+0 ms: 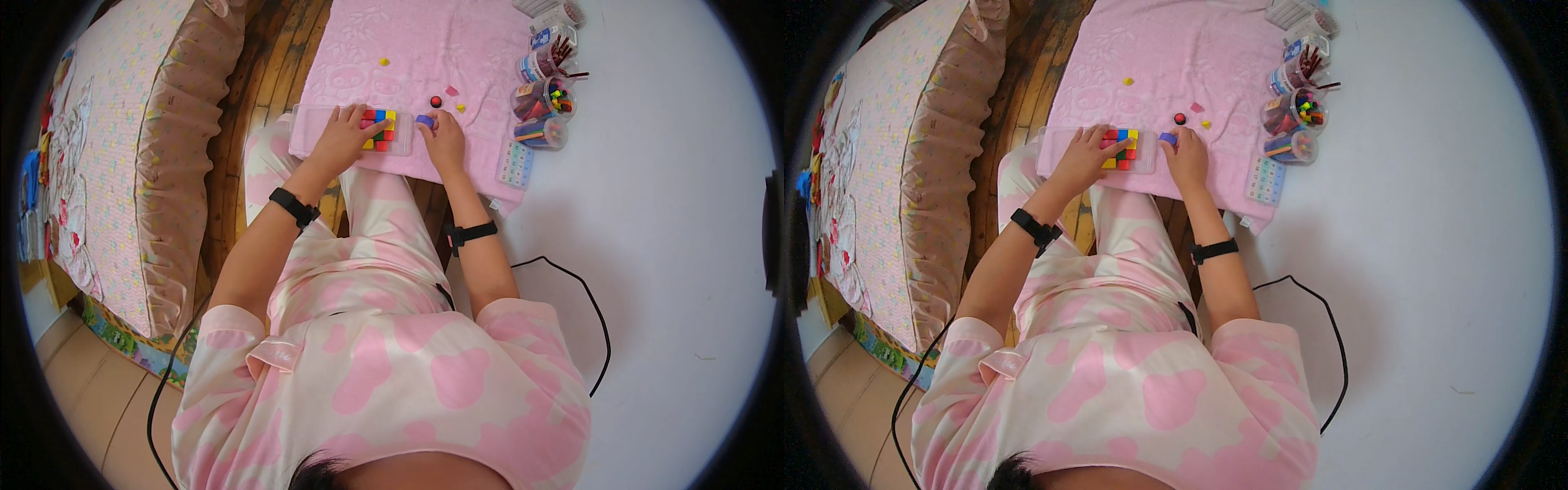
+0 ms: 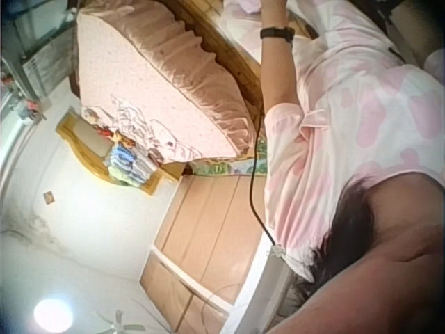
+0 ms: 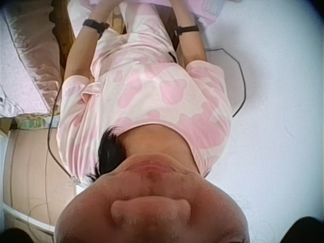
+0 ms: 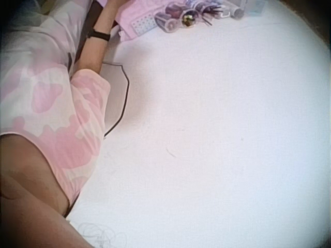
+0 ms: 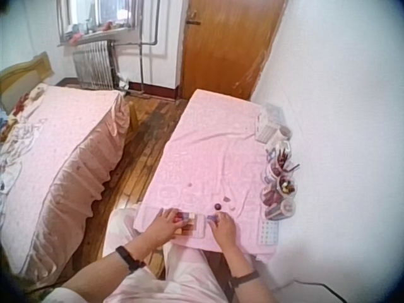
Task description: Organize number blocks into a container and clear the workspace.
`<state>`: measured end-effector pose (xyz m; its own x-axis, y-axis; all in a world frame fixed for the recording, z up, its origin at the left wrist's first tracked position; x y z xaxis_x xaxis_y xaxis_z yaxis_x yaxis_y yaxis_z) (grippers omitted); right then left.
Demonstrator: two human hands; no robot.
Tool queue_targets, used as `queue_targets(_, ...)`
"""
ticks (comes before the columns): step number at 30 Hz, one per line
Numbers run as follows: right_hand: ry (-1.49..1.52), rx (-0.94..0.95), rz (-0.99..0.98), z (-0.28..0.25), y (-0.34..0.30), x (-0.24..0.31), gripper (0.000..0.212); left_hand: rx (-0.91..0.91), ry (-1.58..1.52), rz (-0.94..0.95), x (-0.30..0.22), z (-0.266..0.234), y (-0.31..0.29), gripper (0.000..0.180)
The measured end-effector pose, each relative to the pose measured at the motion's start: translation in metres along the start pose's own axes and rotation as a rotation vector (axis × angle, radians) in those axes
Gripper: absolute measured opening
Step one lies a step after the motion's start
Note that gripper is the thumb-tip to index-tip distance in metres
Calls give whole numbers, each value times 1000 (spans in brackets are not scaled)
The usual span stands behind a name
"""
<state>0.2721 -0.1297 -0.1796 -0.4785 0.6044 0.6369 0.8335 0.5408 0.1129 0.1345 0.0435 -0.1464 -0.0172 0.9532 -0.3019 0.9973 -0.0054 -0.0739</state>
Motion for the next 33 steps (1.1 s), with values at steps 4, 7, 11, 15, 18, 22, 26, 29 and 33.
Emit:
queue_targets(4,-34,-68,-85,-10,11,3,34,15,7,-6,3,2,-2,92)
queue_targets(7,-237,-433,-22,-30,27,-4,45,31,16,-17,0,1,1,92)
queue_targets(11,-41,-212,-49,-8,56,-13,46,38,16,-18,2,4,2,92)
queue_targets(15,-13,-20,-63,8,69,-5,34,18,-23,-12,2,2,0,93)
queue_targets(18,77,-23,-83,3,70,-5,28,-3,-45,-1,2,2,0,93)
queue_targets(22,37,-122,-80,-15,57,1,27,-14,-26,-13,3,3,0,91)
queue_targets(26,-88,-122,-150,-31,25,22,29,-31,-26,-16,6,5,-2,92)
queue_targets(29,-107,36,-244,-15,4,29,29,-51,-22,-2,3,0,1,94)
queue_targets(33,123,16,-39,-7,-16,29,27,-25,-35,2,2,0,1,95)
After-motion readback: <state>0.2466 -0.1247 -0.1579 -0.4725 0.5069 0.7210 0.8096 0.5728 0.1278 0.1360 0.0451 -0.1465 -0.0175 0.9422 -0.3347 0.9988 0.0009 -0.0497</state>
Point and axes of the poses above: each hand's wrist, its own y-axis towards the middle knuckle, its own z-axis out of the palm, x = y × z, the point moved 6 cm from there along y, towards the middle knuckle, and after that the axes turned 1 degree about z, right-handed, at the moved point
